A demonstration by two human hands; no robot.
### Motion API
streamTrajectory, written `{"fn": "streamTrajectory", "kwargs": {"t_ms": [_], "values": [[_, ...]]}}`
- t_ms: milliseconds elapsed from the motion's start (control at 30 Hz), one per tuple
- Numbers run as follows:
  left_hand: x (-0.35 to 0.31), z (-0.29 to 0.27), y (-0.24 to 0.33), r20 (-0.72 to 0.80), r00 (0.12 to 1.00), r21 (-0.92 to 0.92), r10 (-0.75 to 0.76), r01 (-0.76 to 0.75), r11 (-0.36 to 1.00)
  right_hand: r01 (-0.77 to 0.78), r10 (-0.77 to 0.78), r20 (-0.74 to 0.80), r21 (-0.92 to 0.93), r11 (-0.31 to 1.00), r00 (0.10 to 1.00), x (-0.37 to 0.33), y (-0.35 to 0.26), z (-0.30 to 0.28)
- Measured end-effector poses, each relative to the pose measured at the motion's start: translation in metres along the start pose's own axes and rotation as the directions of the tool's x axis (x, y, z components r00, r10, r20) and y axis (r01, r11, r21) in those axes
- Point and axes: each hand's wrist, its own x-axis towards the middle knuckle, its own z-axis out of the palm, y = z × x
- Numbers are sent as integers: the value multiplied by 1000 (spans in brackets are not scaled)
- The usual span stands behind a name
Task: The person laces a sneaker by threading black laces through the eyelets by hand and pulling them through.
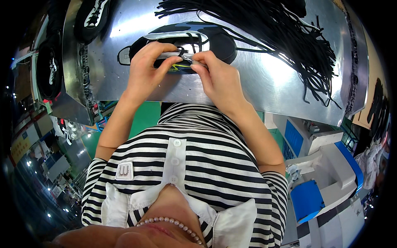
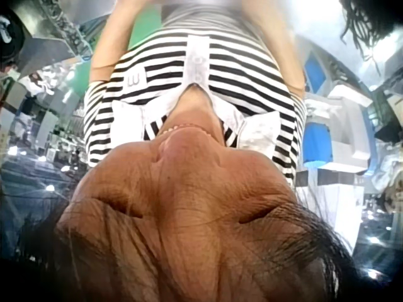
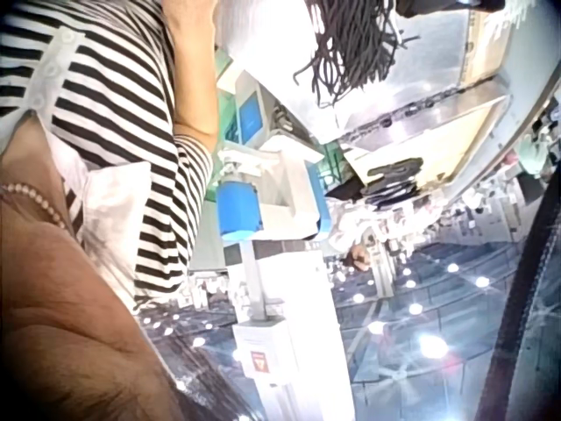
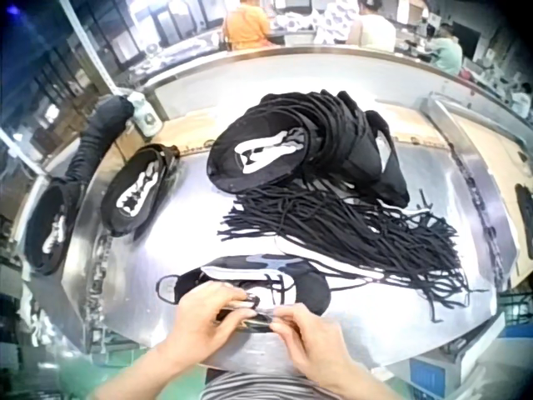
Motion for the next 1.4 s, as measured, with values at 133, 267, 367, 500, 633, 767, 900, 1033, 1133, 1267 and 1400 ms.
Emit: {"fn": "streamTrajectory", "kwargs": {"t_ms": [133,267,367,500,633,767,900,1033,1133,1267,1400], "values": [[1,-1,-1,7,1000,-26,-6,6,1000,-9,10,24,-31,999,1000,1,1,1],[1,-1,-3,24,1000,-83,-16,18,996,-13,15,28,-72,997,1000,4,-3,1],[-3,3,-3,40,995,-212,-90,97,972,-21,39,112,-155,988,993,6,-6,-1],[-13,12,12,57,991,-310,-118,130,942,-77,82,39,-116,990,996,8,-4,12],[-19,17,11,-20,998,-186,-56,51,981,-116,122,32,-138,984,992,5,-3,13],[-23,10,6,-78,989,-11,123,-124,992,-97,127,115,-236,967,985,0,-24,-25],[-21,21,-2,-163,925,-21,343,-350,936,188,-176,95,-139,972,980,21,-35,-16],[-32,12,-10,-100,886,51,452,-449,892,204,-110,297,-310,929,949,41,-28,-13],[-30,13,-13,-166,859,81,484,-477,875,223,-145,283,-267,938,948,39,-29,-9],[-28,11,-16,-131,852,84,507,-501,862,271,-259,78,-299,915,963,38,-47,-10],[-30,9,-18,-113,852,106,511,-501,859,312,-268,251,-156,937,930,41,-30,1]]}}
